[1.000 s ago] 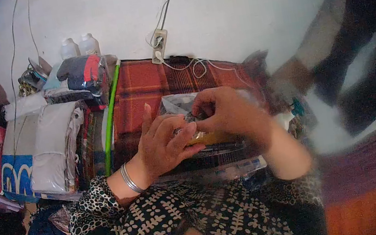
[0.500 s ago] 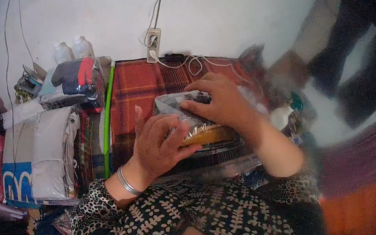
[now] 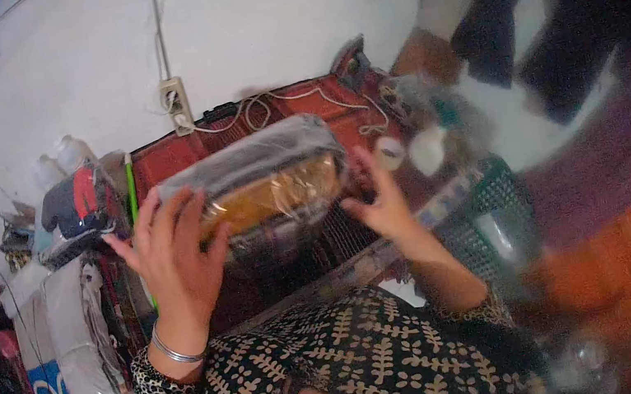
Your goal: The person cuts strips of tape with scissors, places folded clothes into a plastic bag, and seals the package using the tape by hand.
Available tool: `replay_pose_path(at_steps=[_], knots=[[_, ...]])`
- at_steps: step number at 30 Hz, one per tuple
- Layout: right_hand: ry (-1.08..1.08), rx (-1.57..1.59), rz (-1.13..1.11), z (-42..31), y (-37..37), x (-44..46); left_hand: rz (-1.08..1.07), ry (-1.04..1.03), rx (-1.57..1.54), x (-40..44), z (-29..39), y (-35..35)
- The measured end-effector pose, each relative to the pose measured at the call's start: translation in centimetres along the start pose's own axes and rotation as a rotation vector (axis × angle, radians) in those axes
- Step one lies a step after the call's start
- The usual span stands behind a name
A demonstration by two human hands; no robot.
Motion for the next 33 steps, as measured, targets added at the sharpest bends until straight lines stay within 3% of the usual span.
replay_pose_path(at_steps=[3,4,9,11,12,14,17,19,22,24,25,26,27,28,29,30,31,32,33], knots=[[0.095,-0.037,-0.167,-0.4,-3.7,-0.9,0.083,-0.138,-0.037,0.1,1.5,-0.6],[0.064,0.07,-0.106,-0.5,-5.3,-0.7,-0.082,-0.215,-0.193,0.3,2.8,-0.3],[0.107,0.23,0.009,-0.8,-5.6,-0.2,-0.357,-0.546,-0.553,1.0,8.4,-3.2],[0.408,-0.232,-0.234,-0.8,-5.1,-0.3,-0.454,-0.615,-0.611,1.6,10.7,-3.7],[0.434,-0.202,-0.286,-1.0,-4.7,-0.6,-0.47,-0.657,-0.693,1.6,11.9,-3.9],[0.354,-0.028,-0.377,-1.1,-3.5,-0.6,-0.494,-0.697,-0.767,1.2,14.7,-4.3],[-0.057,0.369,-0.429,-0.4,-0.6,0.6,-0.68,-0.778,-1.066,0.3,17.7,-5.2],[-0.164,0.22,-0.325,2.8,2.2,1.8,-0.827,-0.671,-0.971,0.1,19.0,-6.7],[-0.194,-0.398,-0.124,10.3,5.8,3.1,-0.835,-0.648,-0.874,1.5,19.0,-6.8],[-0.21,-0.752,-0.268,14.2,6.7,3.2,-0.836,-0.587,-0.941,1.7,18.7,-6.5],[-0.206,-0.75,-0.272,16.4,6.9,2.8,-0.829,-0.527,-1.008,1.8,19.0,-6.9],[-0.392,-0.792,-0.385,18.9,7.1,2.4,-0.823,-0.523,-1.007,1.2,19.6,-7.5],[-0.576,-0.826,-0.501,20.5,7.8,2.6,-0.991,-0.401,-1.069,0.4,20.8,-8.7],[-0.565,-0.83,-0.496,20.3,8.3,2.8,-1.151,-0.283,-1.129,-0.5,21.3,-9.7],[-0.435,-0.748,-0.45,19.7,8.6,2.6,-1.136,-0.29,-1.129,-1.1,21.5,-10.3],[-0.304,-0.666,-0.405,18.7,9.0,2.5,-1.163,-0.132,-1.18,-1.6,21.5,-11.0],[-0.33,-0.557,-0.344,15.3,9.3,2.6,-1.188,0.024,-1.233,-2.3,21.1,-11.8],[-0.354,-0.44,-0.29,11.4,9.9,2.7,-1.033,0.158,-1.305,-2.8,20.8,-13.5],[-0.403,-0.215,-0.244,9.7,10.1,1.6,-1.02,0.154,-1.308,-2.2,20.8,-13.7]])
Point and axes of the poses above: each hand's wrist, its own x-axis towards the middle knuckle, its own y-axis out of the back of the hand, z = x × y, the point moved 2 cm from there along x, towards the middle knuckle, and after that the axes turned 13 degrees about y, right-handed, at the moved point
